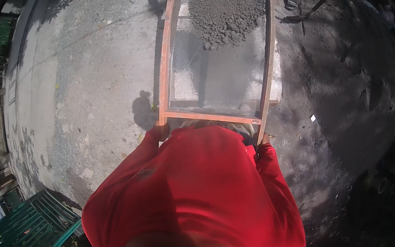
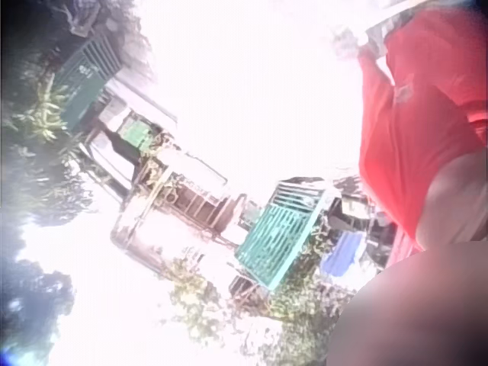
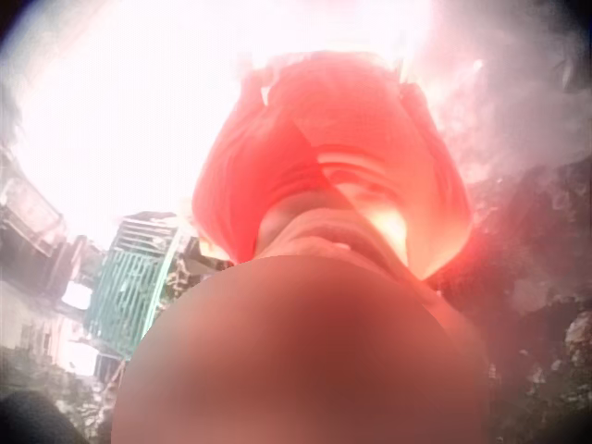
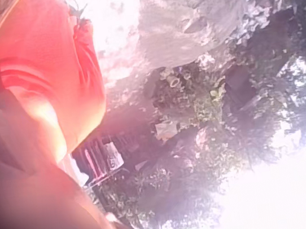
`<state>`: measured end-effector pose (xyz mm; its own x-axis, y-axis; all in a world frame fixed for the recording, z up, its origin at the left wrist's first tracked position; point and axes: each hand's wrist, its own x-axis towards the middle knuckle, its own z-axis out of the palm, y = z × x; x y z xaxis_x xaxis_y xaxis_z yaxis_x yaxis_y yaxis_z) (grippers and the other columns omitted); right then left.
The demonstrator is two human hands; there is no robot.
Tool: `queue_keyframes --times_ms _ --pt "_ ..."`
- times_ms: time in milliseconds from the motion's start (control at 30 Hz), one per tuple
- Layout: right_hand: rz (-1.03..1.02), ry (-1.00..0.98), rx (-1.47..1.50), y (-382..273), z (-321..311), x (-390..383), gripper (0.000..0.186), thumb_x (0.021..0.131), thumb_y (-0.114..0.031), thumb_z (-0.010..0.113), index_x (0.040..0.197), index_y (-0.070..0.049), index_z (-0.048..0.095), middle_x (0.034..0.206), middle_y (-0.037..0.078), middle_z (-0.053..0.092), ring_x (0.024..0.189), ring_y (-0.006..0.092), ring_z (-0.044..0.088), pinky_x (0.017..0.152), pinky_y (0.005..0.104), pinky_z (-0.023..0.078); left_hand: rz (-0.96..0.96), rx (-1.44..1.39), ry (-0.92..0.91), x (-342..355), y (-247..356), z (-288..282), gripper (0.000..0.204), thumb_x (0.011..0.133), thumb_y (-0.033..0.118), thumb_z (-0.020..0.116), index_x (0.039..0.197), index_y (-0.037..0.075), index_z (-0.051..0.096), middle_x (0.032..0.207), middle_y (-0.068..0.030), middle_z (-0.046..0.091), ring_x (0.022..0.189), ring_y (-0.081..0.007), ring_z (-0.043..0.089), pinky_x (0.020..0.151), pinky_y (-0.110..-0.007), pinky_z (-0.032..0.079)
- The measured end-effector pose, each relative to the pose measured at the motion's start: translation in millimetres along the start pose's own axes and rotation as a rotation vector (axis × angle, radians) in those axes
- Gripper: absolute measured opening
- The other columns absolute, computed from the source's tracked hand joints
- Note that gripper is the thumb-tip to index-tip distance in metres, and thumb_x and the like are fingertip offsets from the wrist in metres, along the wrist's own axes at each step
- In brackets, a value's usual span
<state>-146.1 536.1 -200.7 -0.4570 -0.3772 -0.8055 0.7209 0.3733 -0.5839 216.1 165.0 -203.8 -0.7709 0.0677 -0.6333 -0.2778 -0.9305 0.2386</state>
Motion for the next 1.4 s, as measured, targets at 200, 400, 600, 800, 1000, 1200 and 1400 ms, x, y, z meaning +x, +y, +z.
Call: queue_keyframes --times_ms 200,400,600,800,1000,1200,1400 --pt "0.289 -0.112 0.33 -134 56 31 0.032 0.072 -0.038 0.028 0.059 -0.01 0.039 0.045 0.0 0.033 0.035 0.0126 0.029 0.035 0.0245 0.025 0.019 0.154 0.487 21 124 98 0.035 0.074 0.038 0.033 0.053 0.011 0.039 0.043 -0.0018 0.035 0.034 -0.0161 0.034 0.032 -0.03 0.029" --pt "0.242 -0.015 0.272 -300 108 42 0.04 0.075 -0.043 0.02 0.065 -0.009 0.04 0.047 -0.003 0.036 0.036 0.0094 0.032 0.034 0.0225 0.027 0.032 0.107 0.465 34 274 166 0.03 0.075 0.032 0.027 0.057 0.011 0.038 0.043 -0.0006 0.034 0.033 -0.0134 0.032 0.033 -0.027 0.026" --pt "0.296 -0.105 0.252 -170 72 32 0.029 0.072 -0.035 0.027 0.061 -0.011 0.038 0.045 -0.001 0.034 0.036 0.0122 0.03 0.035 0.024 0.025 0.088 0.249 0.527 32 154 96 0.039 0.074 0.037 0.026 0.051 0.008 0.039 0.039 -0.004 0.033 0.031 -0.0194 0.032 0.031 -0.033 0.028" --pt "0.025 0.143 -0.019 -3 21 15 0.031 0.074 -0.034 0.036 0.054 -0.01 0.039 0.044 0.004 0.033 0.033 0.0171 0.03 0.031 0.0296 0.023 -0.02 -0.717 0.414 13 24 17 0.039 0.075 0.041 0.035 0.052 0.01 0.038 0.042 -0.0042 0.036 0.033 -0.0196 0.034 0.033 -0.031 0.029" --pt "0.288 -0.104 0.268 -58 29 35 0.031 0.074 -0.035 0.034 0.056 -0.011 0.04 0.044 0.002 0.034 0.034 0.0153 0.03 0.032 0.0285 0.023 -0.001 -0.004 0.438 33 87 36 0.043 0.074 0.045 0.031 0.05 0.01 0.038 0.041 -0.0044 0.036 0.033 -0.0205 0.034 0.033 -0.033 0.029" --pt "0.213 -0.002 0.346 -269 103 71 0.029 0.076 -0.031 0.024 0.076 -0.009 0.043 0.049 0.001 0.042 0.036 0.0128 0.039 0.032 0.0244 0.03 0.144 0.13 0.499 46 254 148 0.033 0.073 0.036 0.027 0.055 0.01 0.036 0.04 -0.0012 0.032 0.032 -0.0142 0.032 0.033 -0.028 0.026" --pt "0.197 -0.051 0.248 -234 110 46 0.028 0.073 -0.032 0.026 0.058 -0.011 0.038 0.045 -0.001 0.036 0.035 0.0119 0.032 0.033 0.0245 0.026 -0.015 0.151 0.512 34 241 128 0.049 0.071 0.055 0.029 0.05 0.011 0.034 0.039 -0.001 0.031 0.031 -0.0145 0.031 0.032 -0.029 0.025"
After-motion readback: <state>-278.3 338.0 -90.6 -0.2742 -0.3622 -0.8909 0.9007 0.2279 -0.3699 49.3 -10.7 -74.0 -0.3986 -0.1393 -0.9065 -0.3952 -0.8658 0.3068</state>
